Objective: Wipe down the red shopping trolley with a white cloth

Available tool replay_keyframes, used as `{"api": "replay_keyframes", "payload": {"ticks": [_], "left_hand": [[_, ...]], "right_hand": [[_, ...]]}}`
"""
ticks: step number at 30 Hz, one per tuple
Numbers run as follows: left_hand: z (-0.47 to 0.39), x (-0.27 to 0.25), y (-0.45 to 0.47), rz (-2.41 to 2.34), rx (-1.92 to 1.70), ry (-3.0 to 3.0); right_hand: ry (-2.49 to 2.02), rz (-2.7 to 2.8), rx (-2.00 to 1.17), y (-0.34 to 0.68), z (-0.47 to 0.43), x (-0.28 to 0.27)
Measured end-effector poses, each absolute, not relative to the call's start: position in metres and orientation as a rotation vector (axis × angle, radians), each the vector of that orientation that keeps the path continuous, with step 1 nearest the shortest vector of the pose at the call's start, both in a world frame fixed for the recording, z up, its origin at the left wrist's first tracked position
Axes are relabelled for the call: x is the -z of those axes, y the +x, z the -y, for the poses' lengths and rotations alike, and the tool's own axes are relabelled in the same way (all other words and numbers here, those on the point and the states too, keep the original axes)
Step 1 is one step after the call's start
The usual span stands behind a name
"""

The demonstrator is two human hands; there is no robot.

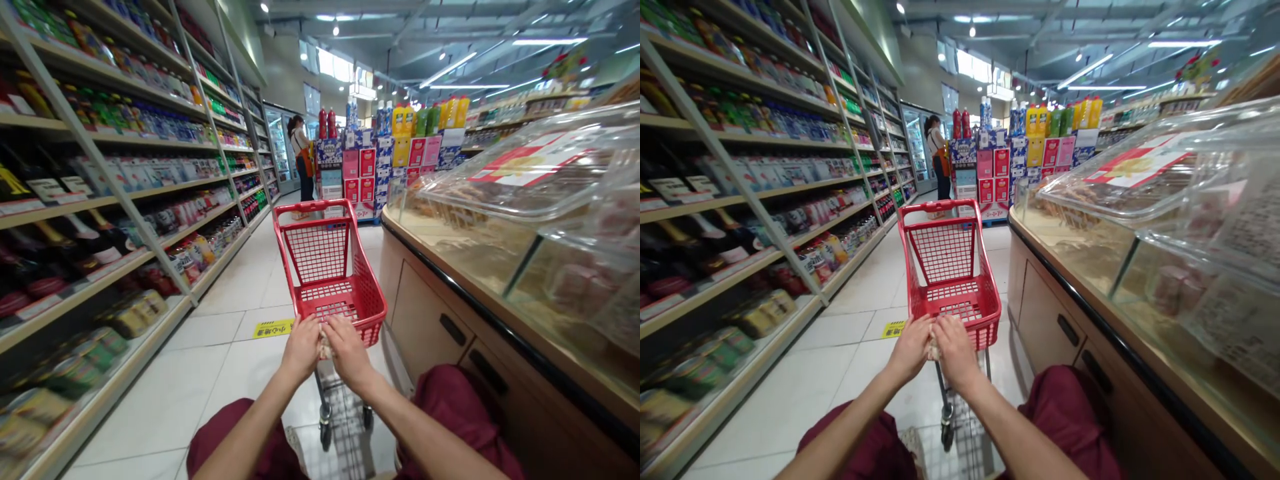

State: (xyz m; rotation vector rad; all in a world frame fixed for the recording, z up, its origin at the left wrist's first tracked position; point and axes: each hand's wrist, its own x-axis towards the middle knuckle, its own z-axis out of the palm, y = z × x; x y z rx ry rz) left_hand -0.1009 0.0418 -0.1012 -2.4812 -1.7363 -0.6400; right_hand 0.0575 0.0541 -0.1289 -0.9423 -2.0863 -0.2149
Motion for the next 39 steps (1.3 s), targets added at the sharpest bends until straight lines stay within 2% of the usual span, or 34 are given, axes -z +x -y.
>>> {"api": "replay_keyframes", "payload": {"ticks": [5, 8, 13, 19, 24, 31, 36, 39], "left_hand": [[-0.039, 0.1, -0.107, 1.752, 0.674, -2.531], [-0.035, 0.101, -0.105, 1.755, 0.736, -2.531], [-0.026, 0.101, -0.104, 1.747, 0.759, -2.532], [-0.025, 0.103, -0.108, 1.721, 0.824, -2.519], [-0.031, 0.103, -0.113, 1.713, 0.821, -2.519], [-0.033, 0.103, -0.118, 1.72, 0.855, -2.511], [-0.032, 0.102, -0.121, 1.717, 0.796, -2.55], [-0.029, 0.106, -0.128, 1.722, 0.85, -2.45]], "right_hand": [[-1.161, 2.008, 0.205, 0.104, -0.065, 0.123], [-1.278, 1.902, 0.176, 0.099, -0.063, 0.121], [-0.988, 2.135, 0.17, 0.067, -0.046, 0.121], [-1.267, 1.932, 0.253, 0.107, -0.049, 0.124], [-1.061, 2.07, 0.233, 0.06, -0.038, 0.133], [-1.28, 1.904, 0.294, 0.097, -0.05, 0.13], [-0.988, 2.079, 0.249, 0.048, -0.04, 0.134], [-1.069, 2.051, 0.236, 0.069, -0.045, 0.13]]}}
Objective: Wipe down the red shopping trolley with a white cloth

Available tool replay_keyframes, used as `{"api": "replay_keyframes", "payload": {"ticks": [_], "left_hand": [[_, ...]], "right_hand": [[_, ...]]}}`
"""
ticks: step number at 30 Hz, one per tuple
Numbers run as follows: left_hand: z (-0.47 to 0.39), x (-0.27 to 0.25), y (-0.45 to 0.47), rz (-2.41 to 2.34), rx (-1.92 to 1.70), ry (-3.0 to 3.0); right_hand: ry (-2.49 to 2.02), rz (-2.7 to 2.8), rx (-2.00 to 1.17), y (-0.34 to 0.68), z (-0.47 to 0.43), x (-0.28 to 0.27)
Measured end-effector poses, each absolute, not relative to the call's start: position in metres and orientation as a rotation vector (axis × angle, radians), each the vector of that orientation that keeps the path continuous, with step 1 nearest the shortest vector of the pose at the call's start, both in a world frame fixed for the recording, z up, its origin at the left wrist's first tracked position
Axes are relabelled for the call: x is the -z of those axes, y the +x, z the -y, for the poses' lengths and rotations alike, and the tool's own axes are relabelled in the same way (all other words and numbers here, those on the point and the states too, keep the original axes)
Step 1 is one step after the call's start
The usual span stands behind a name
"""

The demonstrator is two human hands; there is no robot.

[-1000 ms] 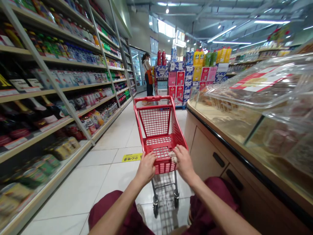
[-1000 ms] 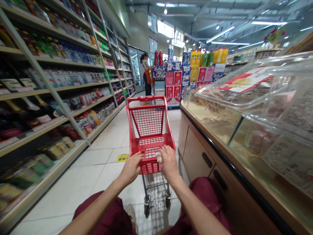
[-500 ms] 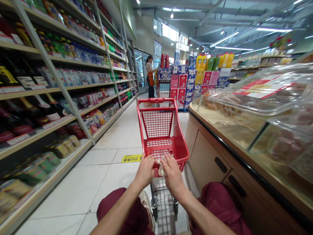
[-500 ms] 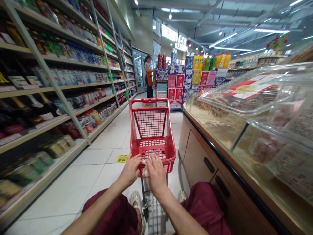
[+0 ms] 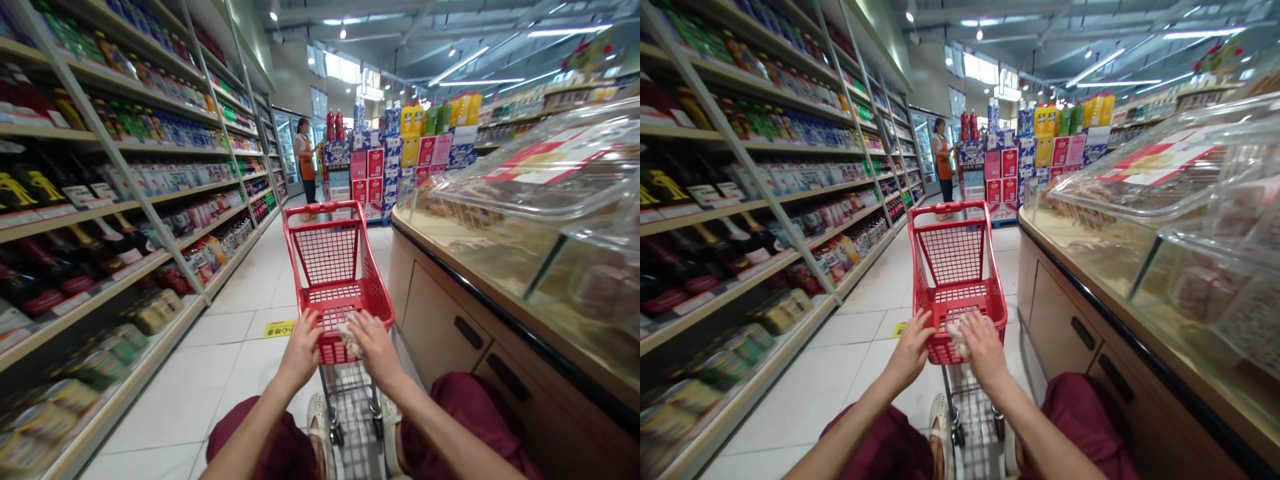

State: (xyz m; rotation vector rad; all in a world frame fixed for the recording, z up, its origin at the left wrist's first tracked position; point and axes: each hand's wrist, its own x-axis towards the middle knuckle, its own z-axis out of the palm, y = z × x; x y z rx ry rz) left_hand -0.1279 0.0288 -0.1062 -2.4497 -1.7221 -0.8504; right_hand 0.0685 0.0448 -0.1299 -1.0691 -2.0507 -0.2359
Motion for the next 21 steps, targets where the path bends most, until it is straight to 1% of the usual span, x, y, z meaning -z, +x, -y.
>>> {"api": "replay_keyframes", "payload": {"ticks": [4, 9, 11, 16, 18, 21], "left_hand": [[-0.024, 0.115, -0.129, 1.855, 1.005, -2.247], [-0.022, 0.115, -0.131, 1.885, 1.011, -2.29], [-0.022, 0.114, -0.134, 1.867, 0.989, -2.321], [-0.022, 0.113, -0.136, 1.882, 0.996, -2.32], [-0.022, 0.113, -0.134, 1.897, 1.013, -2.303], [-0.022, 0.112, -0.136, 1.878, 1.012, -2.308]], "right_hand": [[-1.275, 1.88, 0.279, 0.094, -0.053, 0.13], [-0.99, 2.021, 0.289, 0.023, -0.037, 0.134], [-0.939, 2.074, 0.267, 0.019, -0.033, 0.133], [-1.168, 1.998, 0.233, 0.079, -0.041, 0.128], [-1.211, 1.973, 0.234, 0.074, -0.044, 0.127], [-1.096, 2.072, 0.217, 0.03, -0.04, 0.126]]}}
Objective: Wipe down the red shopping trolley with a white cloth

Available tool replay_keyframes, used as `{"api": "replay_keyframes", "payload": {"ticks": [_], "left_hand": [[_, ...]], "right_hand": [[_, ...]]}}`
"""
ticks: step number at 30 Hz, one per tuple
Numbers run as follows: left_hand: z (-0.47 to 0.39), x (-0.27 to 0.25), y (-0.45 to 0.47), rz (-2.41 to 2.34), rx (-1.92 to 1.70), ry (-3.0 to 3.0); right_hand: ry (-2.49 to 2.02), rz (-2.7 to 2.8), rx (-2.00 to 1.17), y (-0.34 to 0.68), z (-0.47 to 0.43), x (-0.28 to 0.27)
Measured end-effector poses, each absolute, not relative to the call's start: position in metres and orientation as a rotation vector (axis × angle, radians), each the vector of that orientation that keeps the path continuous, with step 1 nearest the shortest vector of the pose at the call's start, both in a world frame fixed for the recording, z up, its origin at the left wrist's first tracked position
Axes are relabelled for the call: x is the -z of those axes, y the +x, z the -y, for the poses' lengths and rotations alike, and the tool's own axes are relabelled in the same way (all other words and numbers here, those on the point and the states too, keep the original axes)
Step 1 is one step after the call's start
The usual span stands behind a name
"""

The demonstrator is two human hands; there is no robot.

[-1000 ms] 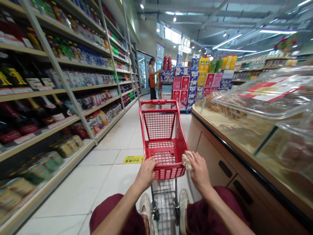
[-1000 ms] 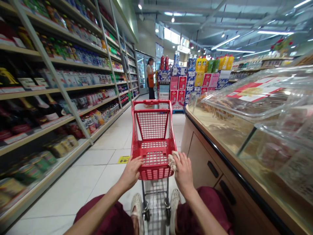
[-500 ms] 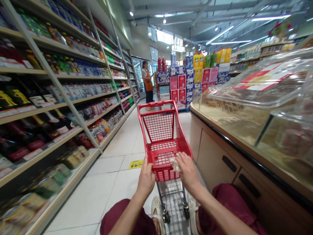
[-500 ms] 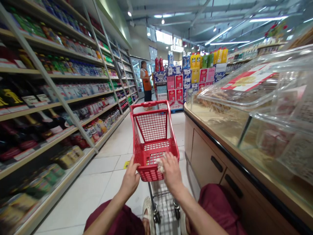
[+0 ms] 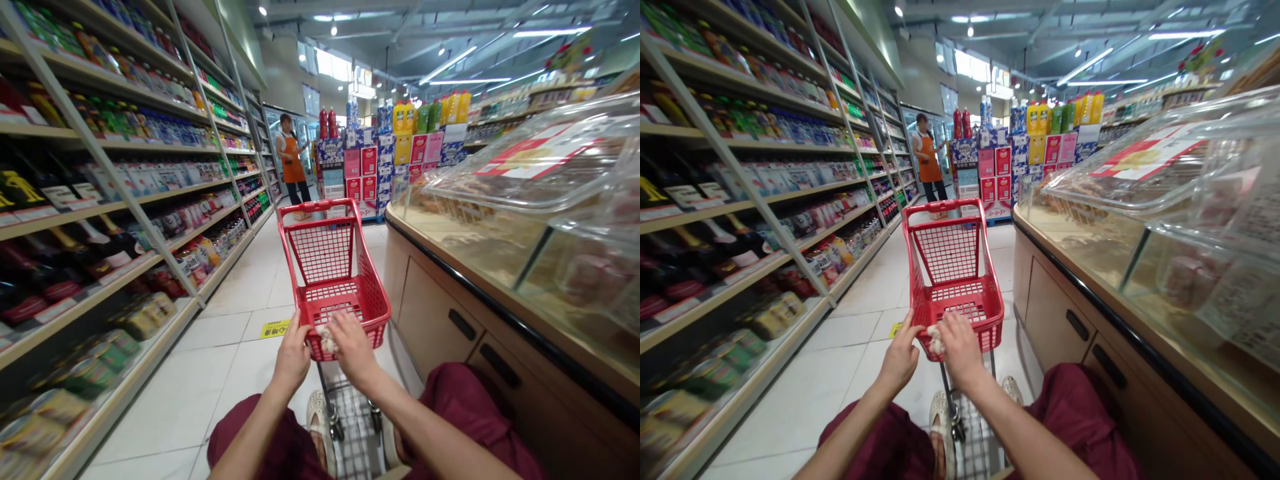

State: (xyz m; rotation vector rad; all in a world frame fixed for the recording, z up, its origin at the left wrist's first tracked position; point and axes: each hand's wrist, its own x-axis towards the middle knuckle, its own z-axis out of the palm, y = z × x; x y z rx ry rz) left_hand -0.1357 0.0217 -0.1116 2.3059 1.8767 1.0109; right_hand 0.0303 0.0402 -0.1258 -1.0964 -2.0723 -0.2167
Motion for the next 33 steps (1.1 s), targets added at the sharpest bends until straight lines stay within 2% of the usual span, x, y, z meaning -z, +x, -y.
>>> {"api": "replay_keyframes", "payload": {"ticks": [4, 9, 16, 24, 33], "left_hand": [[-0.023, 0.111, -0.14, -1.851, -1.016, 2.348], [-0.024, 0.11, -0.136, -1.908, -1.067, 2.316], [-0.02, 0.101, -0.134, -1.938, -0.982, 2.293], [-0.021, 0.107, -0.13, -1.95, -1.061, 2.287], [-0.02, 0.103, -0.133, -1.953, -1.012, 2.282]], "right_hand": [[-0.992, 2.179, 0.167, 0.024, -0.036, 0.124], [-1.237, 1.98, 0.169, 0.078, -0.042, 0.119], [-0.967, 2.156, 0.164, 0.021, -0.035, 0.127], [-1.125, 1.831, 0.299, 0.11, -0.053, 0.123], [-1.126, 1.989, 0.096, 0.109, -0.018, 0.181]]}}
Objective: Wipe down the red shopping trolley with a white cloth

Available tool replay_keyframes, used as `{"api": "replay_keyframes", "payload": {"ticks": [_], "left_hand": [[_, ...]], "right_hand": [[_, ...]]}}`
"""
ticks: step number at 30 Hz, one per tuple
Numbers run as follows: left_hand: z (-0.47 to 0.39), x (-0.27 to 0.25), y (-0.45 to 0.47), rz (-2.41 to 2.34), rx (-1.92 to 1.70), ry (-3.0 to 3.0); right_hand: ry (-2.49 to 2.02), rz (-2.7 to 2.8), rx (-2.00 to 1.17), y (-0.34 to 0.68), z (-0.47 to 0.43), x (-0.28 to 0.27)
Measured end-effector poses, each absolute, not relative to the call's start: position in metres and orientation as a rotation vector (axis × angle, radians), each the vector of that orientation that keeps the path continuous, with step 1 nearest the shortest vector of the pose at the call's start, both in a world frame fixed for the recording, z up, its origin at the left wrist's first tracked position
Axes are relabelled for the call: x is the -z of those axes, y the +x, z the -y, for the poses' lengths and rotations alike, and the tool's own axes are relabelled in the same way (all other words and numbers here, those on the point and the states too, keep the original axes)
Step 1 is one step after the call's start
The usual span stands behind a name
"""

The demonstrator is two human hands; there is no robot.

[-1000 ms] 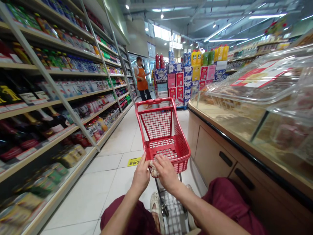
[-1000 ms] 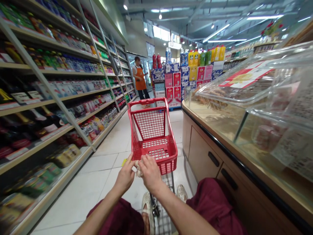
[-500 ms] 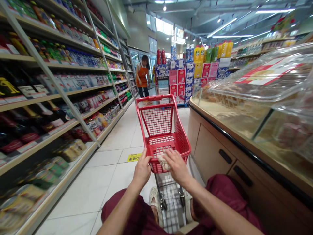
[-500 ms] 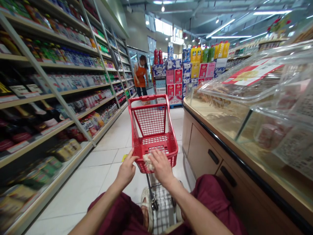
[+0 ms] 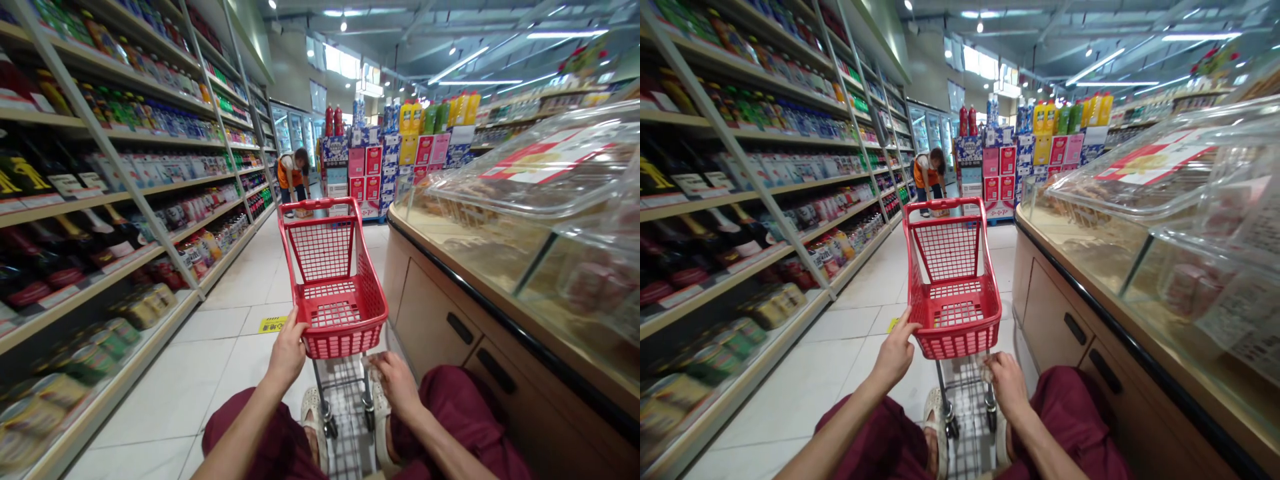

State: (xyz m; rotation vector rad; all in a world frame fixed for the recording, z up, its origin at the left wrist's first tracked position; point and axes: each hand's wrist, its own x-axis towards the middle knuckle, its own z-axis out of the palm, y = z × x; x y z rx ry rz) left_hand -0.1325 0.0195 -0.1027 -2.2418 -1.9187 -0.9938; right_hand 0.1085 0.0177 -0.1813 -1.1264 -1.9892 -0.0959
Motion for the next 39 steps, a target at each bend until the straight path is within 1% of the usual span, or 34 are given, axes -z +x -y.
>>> {"api": "replay_keyframes", "payload": {"ticks": [5, 10, 13, 16, 20, 23, 27, 30, 33, 39], "left_hand": [[-0.02, 0.103, -0.13, 1.952, 0.993, -2.223], [-0.02, 0.102, -0.13, 1.945, 0.989, -2.248], [-0.019, 0.101, -0.132, 1.94, 1.009, -2.258], [-0.017, 0.098, -0.133, 1.958, 1.029, -2.267], [-0.017, 0.095, -0.135, 1.973, 0.998, -2.309], [-0.017, 0.094, -0.134, 1.976, 0.982, -2.313], [-0.016, 0.094, -0.131, 1.993, 1.009, -2.268], [-0.016, 0.094, -0.132, 2.008, 0.963, -2.28], [-0.017, 0.094, -0.134, 2.01, 0.904, -2.298], [-0.016, 0.093, -0.132, 2.01, 0.907, -2.252]], "right_hand": [[-1.075, 1.818, 0.155, 0.122, -0.033, 0.156], [-1.007, 1.973, 0.079, 0.094, -0.027, 0.167], [-0.929, 2.026, 0.063, 0.065, -0.018, 0.159], [-0.878, 2.09, 0.099, 0.036, -0.018, 0.15], [-0.915, 2.142, 0.139, 0.019, -0.015, 0.163], [-0.946, 2.143, 0.126, 0.021, -0.007, 0.163], [-0.927, 2.134, 0.076, 0.018, -0.009, 0.142], [-0.933, 2.17, 0.107, 0.02, -0.014, 0.145], [-0.968, 2.157, 0.123, 0.035, -0.013, 0.155], [-0.949, 1.981, 0.126, 0.079, -0.02, 0.145]]}}
